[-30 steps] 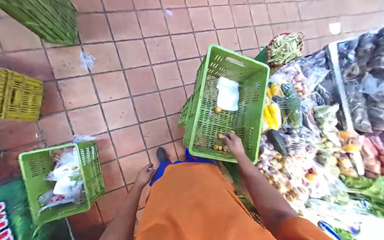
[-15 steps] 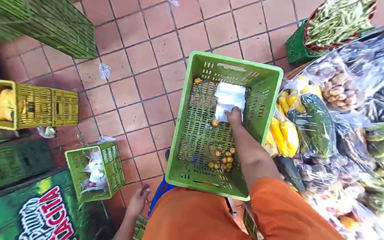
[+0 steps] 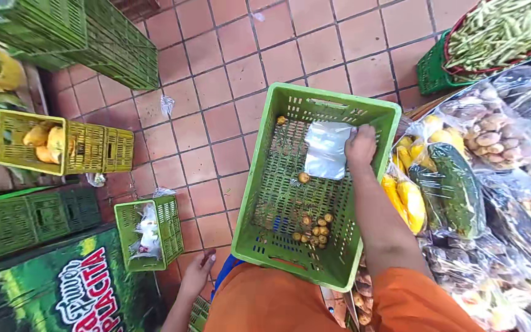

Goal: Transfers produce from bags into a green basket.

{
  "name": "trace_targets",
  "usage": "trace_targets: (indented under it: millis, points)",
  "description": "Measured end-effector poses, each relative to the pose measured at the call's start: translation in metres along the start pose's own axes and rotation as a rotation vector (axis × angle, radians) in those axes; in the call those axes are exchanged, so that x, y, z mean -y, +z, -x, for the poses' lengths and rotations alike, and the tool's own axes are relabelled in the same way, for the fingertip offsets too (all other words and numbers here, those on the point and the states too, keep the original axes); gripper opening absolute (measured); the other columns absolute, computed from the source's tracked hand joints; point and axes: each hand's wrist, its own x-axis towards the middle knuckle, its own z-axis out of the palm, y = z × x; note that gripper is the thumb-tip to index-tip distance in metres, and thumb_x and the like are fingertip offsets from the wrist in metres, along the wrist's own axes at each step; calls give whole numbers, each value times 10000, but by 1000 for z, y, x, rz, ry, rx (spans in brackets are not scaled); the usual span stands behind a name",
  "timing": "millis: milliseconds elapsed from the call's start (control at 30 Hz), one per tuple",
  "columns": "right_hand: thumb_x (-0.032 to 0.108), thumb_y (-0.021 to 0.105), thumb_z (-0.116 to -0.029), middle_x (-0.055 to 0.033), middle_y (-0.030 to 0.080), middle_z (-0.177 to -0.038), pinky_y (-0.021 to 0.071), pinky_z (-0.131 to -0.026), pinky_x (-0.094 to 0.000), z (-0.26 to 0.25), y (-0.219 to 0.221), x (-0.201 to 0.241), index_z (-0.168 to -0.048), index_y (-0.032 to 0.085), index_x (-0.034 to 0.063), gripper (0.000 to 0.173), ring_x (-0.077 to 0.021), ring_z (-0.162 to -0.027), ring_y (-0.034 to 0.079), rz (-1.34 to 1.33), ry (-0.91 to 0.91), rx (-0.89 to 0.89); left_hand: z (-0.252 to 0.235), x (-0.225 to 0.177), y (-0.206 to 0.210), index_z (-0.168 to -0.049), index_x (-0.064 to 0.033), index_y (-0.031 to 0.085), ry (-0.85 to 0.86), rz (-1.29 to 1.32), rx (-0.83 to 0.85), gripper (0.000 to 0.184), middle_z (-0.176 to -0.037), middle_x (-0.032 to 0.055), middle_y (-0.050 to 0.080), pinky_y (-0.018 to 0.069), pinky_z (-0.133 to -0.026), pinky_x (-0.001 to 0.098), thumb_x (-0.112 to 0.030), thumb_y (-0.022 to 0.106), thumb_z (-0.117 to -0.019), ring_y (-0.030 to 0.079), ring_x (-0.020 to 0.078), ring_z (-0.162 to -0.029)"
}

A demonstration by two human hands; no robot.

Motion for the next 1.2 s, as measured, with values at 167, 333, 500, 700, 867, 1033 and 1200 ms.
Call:
trace_targets:
  millis: [167, 333, 500, 700, 867, 1033, 1200]
  points:
    - [453, 456, -1077, -231, 645, -938, 493, -870, -524, 33, -126, 26, -924, 641, -51, 558, -354, -931, 640, -281, -263, -221, -3, -115, -9, -1303, -32, 649, 514, 124, -30, 379, -1249, 100, 707, 573, -1004, 408, -278, 583, -1022, 695, 193, -1118]
    - [199, 511, -1055, -168, 693, -1068, 571, -883, -516, 170, -170, 66, -1067, 700, 2, 273, -298, -1003, 685, -324, -754, 183, 6, -233, 6, -1543, -14, 399, 1115, 25, 59, 833, -1578, 163, 440, 417, -1175, 473, -378, 771, -893, 448, 260, -1443]
    - [341, 441, -1102, -57, 672, -973, 555, -879, -307, 310, -170, 89, -966, 644, 58, 374, -113, -971, 651, -829, -981, 546, 24, -258, 43, -1190, -94, 727, 1679, -257, 298, 353, -1224, 65, 731, 272, -1235, 589, -130, 758, -840, 597, 271, -1306]
    - [441, 606, -1008, 135, 688, -992, 553, -801, -207, 361, -206, 51, -996, 720, 298, 183, -15, -907, 647, -1380, -492, 43, -19, -161, 34, -1053, -26, 760, 1322, -179, 484, 272, -1031, 125, 758, 533, -998, 492, -257, 620, -1018, 711, 252, -1035]
    - [264, 425, -1075, 18, 740, -995, 600, -885, -360, 372, -202, 28, -1056, 654, 177, 246, -120, -959, 706, -1565, -134, -284, -33, -108, -27, -950, -20, 734, 943, 216, 510, 280, -872, 27, 731, 594, -807, 341, -296, 684, -964, 686, 82, -811]
    - [271, 260, -1112, -31, 728, -984, 615, -825, -384, 374, -173, 37, -1118, 602, 120, 374, -146, -916, 710, -1648, 81, -235, -35, -88, -63, -1029, -85, 718, 860, 778, 523, 156, -878, -18, 749, 610, -716, 309, -224, 664, -981, 702, 94, -744]
    - [241, 367, -1108, 50, 649, -740, 527, -525, -246, 362, -122, 30, -1012, 615, 137, 285, -55, -578, 591, -1213, 160, -106, -18, -94, -74, -987, -54, 656, 700, 898, 381, 116, -747, -17, 676, 538, -541, 247, -128, 570, -1009, 602, 69, -573]
